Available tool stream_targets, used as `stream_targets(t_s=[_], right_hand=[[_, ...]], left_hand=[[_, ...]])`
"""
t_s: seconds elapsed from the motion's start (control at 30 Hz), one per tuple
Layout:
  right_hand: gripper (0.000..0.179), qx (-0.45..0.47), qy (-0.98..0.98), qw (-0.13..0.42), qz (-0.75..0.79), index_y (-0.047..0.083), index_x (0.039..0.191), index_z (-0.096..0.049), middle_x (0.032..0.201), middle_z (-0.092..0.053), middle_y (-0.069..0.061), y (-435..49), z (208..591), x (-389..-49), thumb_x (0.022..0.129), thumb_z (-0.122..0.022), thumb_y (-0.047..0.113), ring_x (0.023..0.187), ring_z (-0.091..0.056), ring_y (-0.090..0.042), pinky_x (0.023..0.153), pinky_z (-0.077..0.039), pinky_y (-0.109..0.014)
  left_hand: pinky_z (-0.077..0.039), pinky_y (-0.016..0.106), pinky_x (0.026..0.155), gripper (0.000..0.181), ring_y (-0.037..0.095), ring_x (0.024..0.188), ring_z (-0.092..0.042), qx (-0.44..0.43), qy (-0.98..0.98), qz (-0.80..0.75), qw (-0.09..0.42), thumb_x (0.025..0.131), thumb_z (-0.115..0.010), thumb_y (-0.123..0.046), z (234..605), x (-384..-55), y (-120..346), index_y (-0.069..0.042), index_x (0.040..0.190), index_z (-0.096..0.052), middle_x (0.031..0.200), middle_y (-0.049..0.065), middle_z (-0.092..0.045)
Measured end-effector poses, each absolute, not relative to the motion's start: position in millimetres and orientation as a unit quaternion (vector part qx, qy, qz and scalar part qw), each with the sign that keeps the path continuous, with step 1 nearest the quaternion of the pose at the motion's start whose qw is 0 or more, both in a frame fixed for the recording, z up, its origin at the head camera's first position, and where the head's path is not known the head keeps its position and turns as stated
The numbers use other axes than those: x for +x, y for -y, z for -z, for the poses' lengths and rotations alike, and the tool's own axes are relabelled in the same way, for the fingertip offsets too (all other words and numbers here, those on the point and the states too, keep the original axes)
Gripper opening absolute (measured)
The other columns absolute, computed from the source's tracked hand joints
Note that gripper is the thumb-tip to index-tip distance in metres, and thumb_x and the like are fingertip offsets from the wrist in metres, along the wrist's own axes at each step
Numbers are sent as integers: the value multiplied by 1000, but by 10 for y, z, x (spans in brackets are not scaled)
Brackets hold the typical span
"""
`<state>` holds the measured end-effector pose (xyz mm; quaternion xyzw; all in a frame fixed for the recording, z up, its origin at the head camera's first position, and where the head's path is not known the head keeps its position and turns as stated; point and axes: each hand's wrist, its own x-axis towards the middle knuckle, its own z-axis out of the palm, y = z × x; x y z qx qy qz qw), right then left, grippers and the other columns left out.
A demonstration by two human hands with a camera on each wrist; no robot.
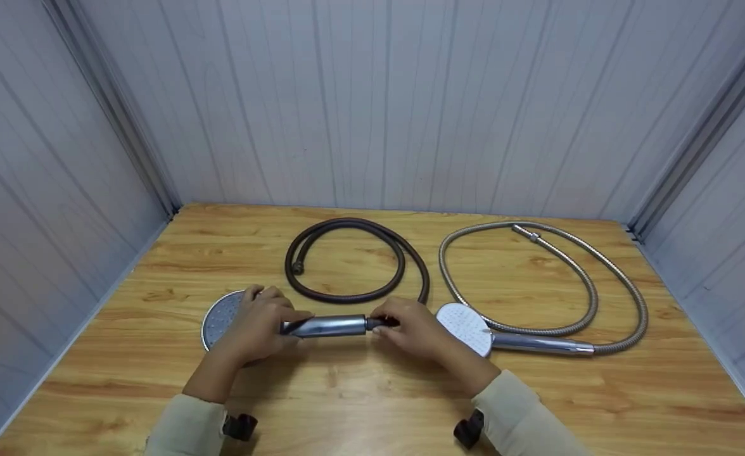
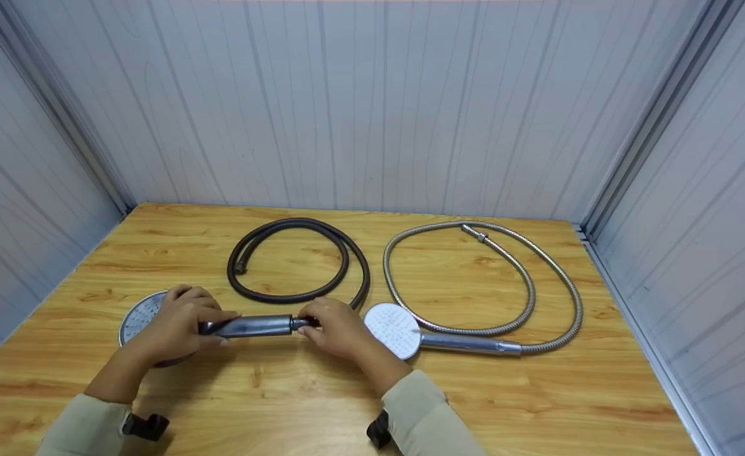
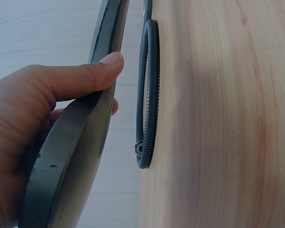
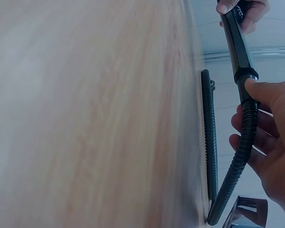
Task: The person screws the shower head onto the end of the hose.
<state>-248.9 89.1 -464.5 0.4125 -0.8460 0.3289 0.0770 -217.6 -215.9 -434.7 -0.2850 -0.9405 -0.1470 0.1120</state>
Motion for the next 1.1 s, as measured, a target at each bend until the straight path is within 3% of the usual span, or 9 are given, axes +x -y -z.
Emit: stream_targets(t_s=[0.27, 0.43, 0.73, 1.1], right_hand=[[20, 407, 855, 64, -315, 5, 107, -71, 96, -69, -5, -894, 4640, -2490, 92, -68, 18, 88, -62, -15, 79, -51, -34], [26, 393, 855, 57, -332, 5, 111, -68, 100, -66, -5, -892, 4637, -2475, 88, -73, 17, 90, -62, -18, 78, -52, -34], [25, 372, 857, 45, -354, 10, 96, -60, 98, -58, 0, -854, 4624, -2465, 81, -78, 3, 89, -60, -13, 78, -52, -30], [17, 387, 855, 57, -341, 7, 98, -66, 97, -62, -2, -865, 4629, -2468, 84, -75, 5, 89, -61, -15, 78, -52, -31]], left_hand=[[-25, 62, 100, 36, 18, 91, -50, -285, 940, 150, 112, 70, -87, -21, 4342, -2180, 2161, -23, 106, -78, 86, -5, -69], [-25, 62, 100, 36, 18, 90, -50, -287, 939, 152, 112, 70, -87, -22, 4346, -2180, 2159, -23, 106, -78, 86, -4, -69], [-27, 60, 98, 37, 18, 90, -50, -289, 937, 158, 116, 70, -87, -22, 4344, -2160, 2162, -22, 106, -78, 86, -4, -69], [-26, 61, 98, 37, 18, 88, -48, -289, 937, 156, 118, 69, -87, -21, 4345, -2168, 2163, -23, 106, -78, 85, -5, -68]])
